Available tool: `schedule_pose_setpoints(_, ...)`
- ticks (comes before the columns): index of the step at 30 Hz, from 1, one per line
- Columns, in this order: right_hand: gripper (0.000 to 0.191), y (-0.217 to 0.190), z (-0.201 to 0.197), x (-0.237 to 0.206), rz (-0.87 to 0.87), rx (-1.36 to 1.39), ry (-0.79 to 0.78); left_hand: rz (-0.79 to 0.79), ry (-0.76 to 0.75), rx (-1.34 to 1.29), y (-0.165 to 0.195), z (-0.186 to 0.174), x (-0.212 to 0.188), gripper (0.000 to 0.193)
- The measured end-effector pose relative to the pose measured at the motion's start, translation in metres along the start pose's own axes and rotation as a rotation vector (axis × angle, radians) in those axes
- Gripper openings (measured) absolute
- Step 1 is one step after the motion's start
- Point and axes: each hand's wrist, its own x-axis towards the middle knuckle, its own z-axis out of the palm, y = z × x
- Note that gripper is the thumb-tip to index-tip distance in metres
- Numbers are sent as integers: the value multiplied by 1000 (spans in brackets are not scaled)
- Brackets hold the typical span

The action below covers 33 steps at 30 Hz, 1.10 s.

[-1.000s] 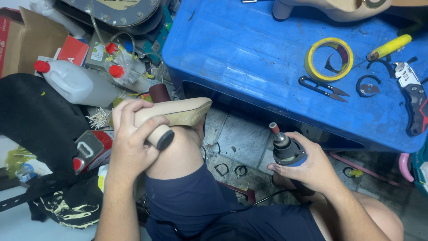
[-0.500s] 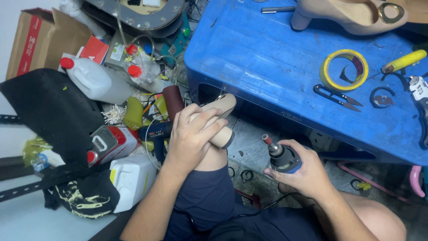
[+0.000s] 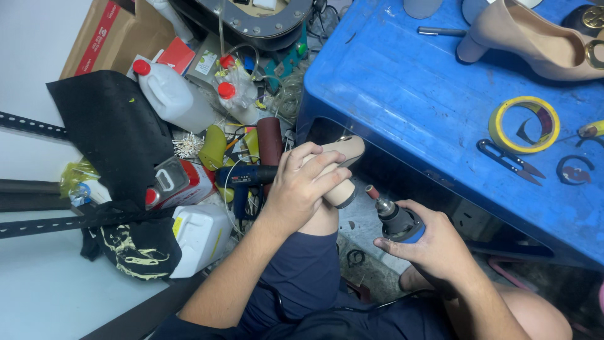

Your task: The person uses a rotary tool to grind and smooth the heel of a beige high-heeled shoe. They hold the shoe with one hand and operate the tool with the other, rotating the shoe to access different sides of the heel.

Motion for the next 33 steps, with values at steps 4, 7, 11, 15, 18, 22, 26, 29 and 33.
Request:
schedule_pose_setpoints(4, 72, 0, 3, 0, 7, 4, -23, 3, -3, 3, -1, 1, -2, 32)
schedule_pose_setpoints(7, 72, -1, 5, 1, -10, -15, -10, 15, -17, 4, -2, 0, -4, 31)
schedule_pose_setpoints(11, 70, -3, 5, -1, 26, 9, -3, 7, -19, 4, -2, -2, -1, 30)
schedule_pose_setpoints(15, 73, -6, 6, -1, 31, -39, -2, 2, -31, 1, 0, -4, -1, 32)
schedule_pose_setpoints(18, 76, -7, 7, -1, 47, -50, -2, 9, -28, 7, 1, -5, 0, 32)
schedule_pose_setpoints(22, 78, -7, 8, -1, 71, -60, -11, 8, -35, -6, 2, -5, 0, 34)
schedule_pose_setpoints(26, 76, -5, 8, -1, 28, -43, 5, 5, -33, -4, 3, -4, 0, 34)
schedule_pose_setpoints(29, 76, -4, 9, -1, 28, -36, -2, 4, -38, -6, 3, -4, 0, 35)
schedule_pose_setpoints(33, 74, -4, 9, -2, 45, -24, -6, 7, -28, -4, 3, -4, 0, 34)
